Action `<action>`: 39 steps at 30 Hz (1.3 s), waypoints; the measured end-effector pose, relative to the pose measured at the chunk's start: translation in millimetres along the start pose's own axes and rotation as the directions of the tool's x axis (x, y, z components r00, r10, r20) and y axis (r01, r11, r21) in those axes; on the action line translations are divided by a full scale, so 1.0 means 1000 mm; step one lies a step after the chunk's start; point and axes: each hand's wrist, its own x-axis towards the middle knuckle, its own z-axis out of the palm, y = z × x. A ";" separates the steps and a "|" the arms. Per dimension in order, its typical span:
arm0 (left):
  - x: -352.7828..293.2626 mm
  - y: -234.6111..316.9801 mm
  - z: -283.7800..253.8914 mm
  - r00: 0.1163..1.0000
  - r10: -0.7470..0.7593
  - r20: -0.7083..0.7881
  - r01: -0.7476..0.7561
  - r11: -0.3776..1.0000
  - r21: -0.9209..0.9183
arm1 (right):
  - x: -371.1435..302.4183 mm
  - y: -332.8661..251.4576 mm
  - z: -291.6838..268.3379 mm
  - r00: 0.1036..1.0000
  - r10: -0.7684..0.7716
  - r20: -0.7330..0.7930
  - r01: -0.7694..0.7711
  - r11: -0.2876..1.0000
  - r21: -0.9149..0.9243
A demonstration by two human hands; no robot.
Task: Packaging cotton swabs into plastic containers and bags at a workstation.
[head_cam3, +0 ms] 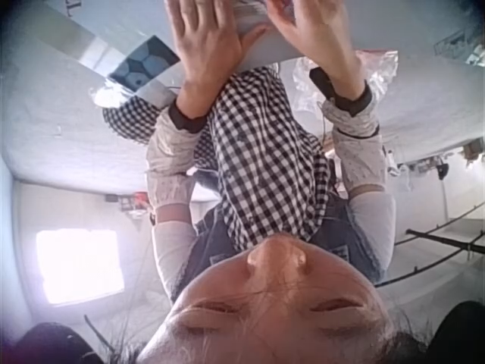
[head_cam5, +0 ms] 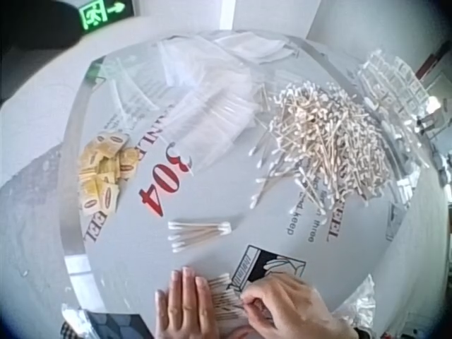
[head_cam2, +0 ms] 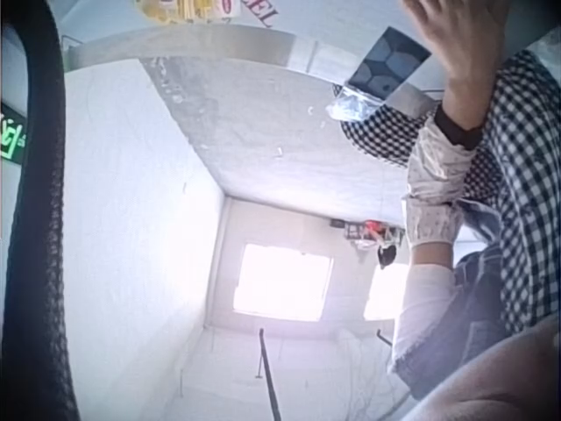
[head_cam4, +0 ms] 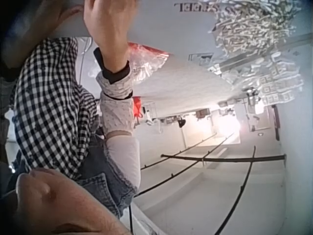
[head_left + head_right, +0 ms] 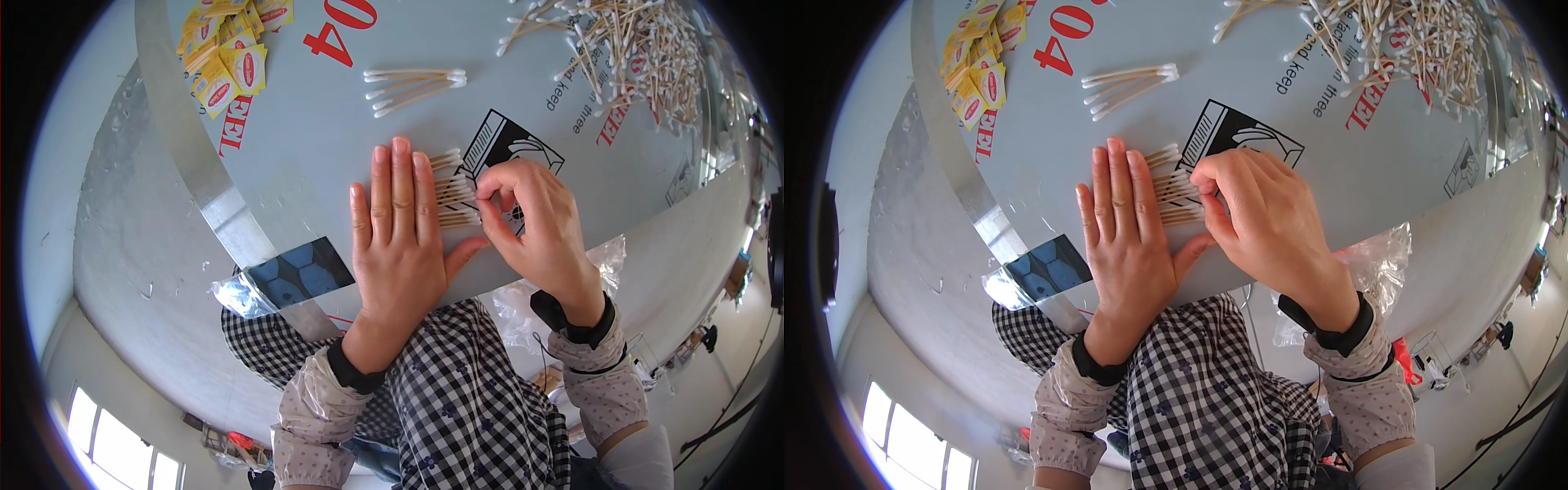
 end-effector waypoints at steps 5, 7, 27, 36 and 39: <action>-0.001 -0.002 0.001 1.000 0.011 -0.008 -0.011 1.000 -0.009 | -0.003 0.003 -0.002 1.000 0.024 -0.001 -0.024 0.999 0.036; -0.001 -0.005 0.002 0.999 0.042 -0.001 -0.042 0.999 -0.001 | -0.004 0.005 -0.004 1.000 0.026 0.015 -0.027 0.998 0.064; 0.071 -0.040 -0.029 0.897 0.115 -0.426 -0.133 0.991 -0.012 | -0.168 0.053 -0.118 0.378 0.748 -0.546 -0.445 0.664 0.601; 0.069 -0.040 -0.036 0.943 0.111 -0.314 -0.134 0.990 -0.050 | -0.264 0.112 -0.113 0.267 0.779 -0.568 -0.792 0.513 0.331; 0.053 -0.039 -0.041 0.971 0.097 -0.218 -0.118 0.989 -0.090 | -0.238 0.094 -0.104 0.301 0.781 -0.547 -0.744 0.551 0.378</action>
